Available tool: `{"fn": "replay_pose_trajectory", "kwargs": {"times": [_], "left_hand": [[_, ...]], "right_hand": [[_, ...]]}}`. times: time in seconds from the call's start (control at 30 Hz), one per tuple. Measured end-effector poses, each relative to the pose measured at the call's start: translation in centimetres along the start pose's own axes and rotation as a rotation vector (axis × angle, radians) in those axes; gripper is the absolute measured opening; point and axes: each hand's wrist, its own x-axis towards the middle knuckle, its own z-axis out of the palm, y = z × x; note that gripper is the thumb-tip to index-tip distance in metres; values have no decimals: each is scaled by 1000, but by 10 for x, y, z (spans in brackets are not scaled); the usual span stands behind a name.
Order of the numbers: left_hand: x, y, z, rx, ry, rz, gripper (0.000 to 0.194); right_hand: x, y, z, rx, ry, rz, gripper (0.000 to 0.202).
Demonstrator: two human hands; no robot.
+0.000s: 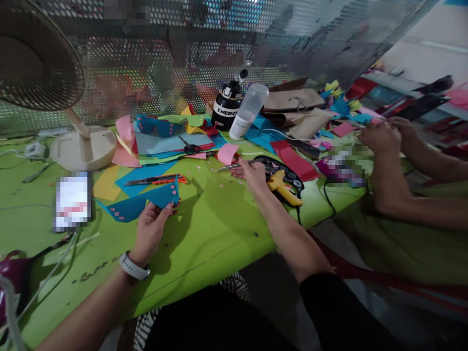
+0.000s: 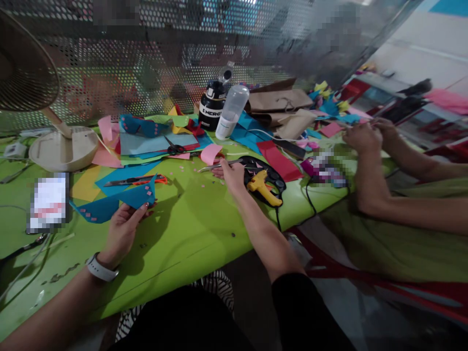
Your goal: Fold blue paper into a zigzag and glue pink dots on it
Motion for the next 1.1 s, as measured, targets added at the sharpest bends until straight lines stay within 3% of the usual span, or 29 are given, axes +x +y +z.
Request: {"fn": "replay_pose_trajectory", "kwargs": {"times": [1.1], "left_hand": [[-1, 1, -1, 16, 8, -12, 39]], "right_hand": [[8, 10, 2, 5, -65, -48, 36]]}}
